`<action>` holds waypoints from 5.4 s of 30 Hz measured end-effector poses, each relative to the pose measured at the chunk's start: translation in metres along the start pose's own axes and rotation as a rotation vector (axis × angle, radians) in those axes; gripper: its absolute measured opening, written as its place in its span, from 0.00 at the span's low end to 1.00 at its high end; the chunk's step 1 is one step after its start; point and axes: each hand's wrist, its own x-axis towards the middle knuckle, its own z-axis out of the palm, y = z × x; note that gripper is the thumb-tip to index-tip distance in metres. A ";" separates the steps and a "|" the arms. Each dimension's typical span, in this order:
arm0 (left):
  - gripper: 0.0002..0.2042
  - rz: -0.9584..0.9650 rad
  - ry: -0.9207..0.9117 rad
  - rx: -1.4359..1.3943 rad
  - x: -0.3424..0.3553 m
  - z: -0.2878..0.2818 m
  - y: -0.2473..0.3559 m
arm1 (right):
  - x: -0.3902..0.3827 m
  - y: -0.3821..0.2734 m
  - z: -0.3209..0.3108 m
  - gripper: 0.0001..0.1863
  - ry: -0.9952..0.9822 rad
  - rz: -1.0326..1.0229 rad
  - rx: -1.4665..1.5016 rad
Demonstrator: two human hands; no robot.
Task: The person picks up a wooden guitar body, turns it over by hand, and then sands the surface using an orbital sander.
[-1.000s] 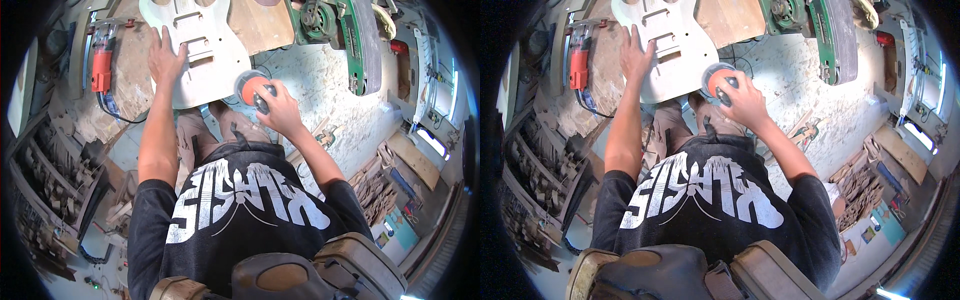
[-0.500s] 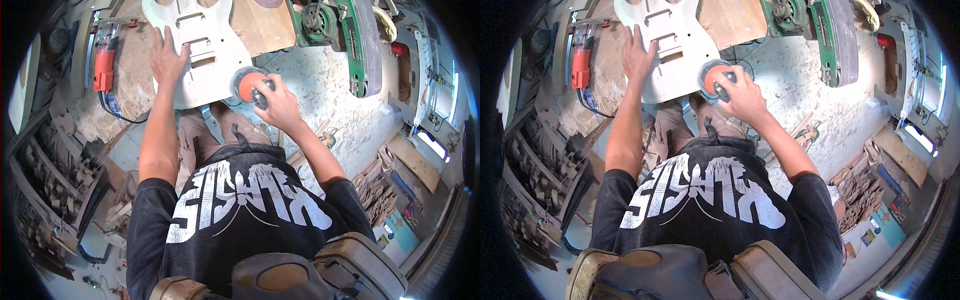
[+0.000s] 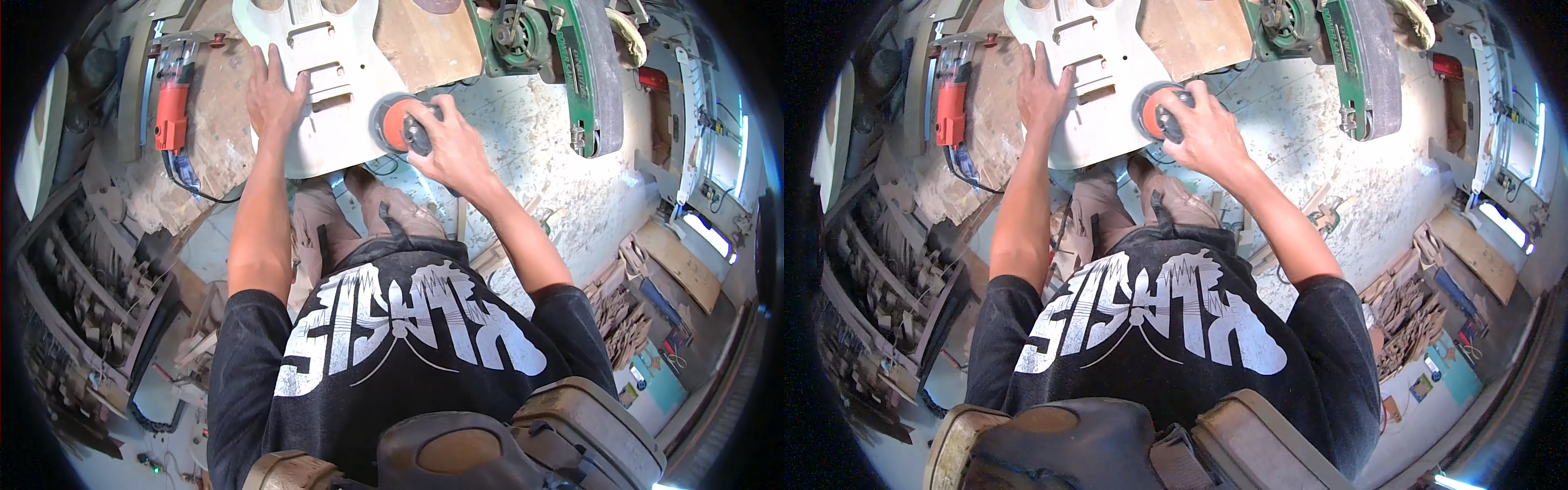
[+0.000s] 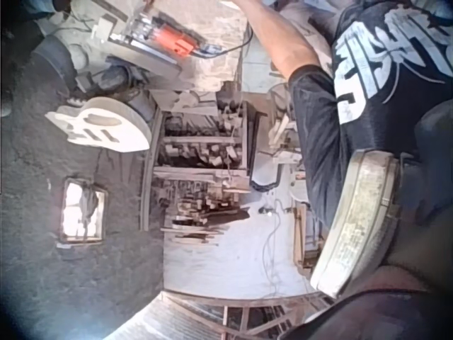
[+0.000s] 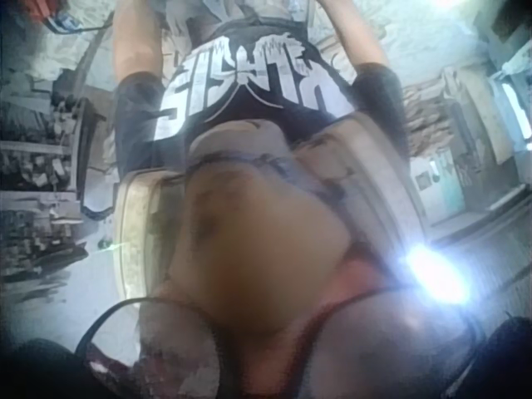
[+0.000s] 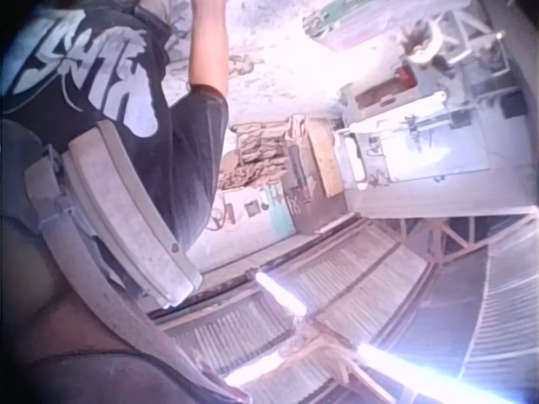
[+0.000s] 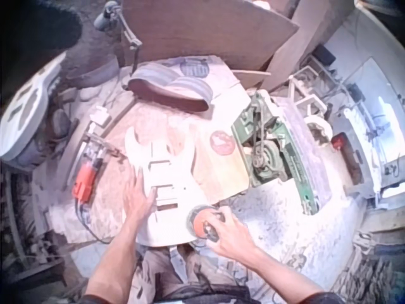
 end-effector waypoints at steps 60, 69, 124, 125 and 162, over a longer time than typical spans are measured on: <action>0.42 -0.002 0.000 0.019 0.002 0.000 0.001 | 0.107 0.022 -0.013 0.37 0.170 -0.003 -0.033; 0.41 -0.010 0.003 0.066 0.001 -0.004 0.006 | 0.124 0.016 -0.014 0.38 0.172 0.005 -0.035; 0.42 0.028 0.008 0.007 0.003 -0.001 0.001 | 0.220 0.031 -0.064 0.43 0.199 0.147 -0.077; 0.42 0.027 0.001 0.004 0.003 -0.002 0.001 | 0.222 0.028 -0.065 0.43 0.167 0.161 -0.063; 0.40 0.034 0.022 0.046 0.004 0.001 0.001 | 0.081 0.037 -0.029 0.33 0.116 -0.101 -0.075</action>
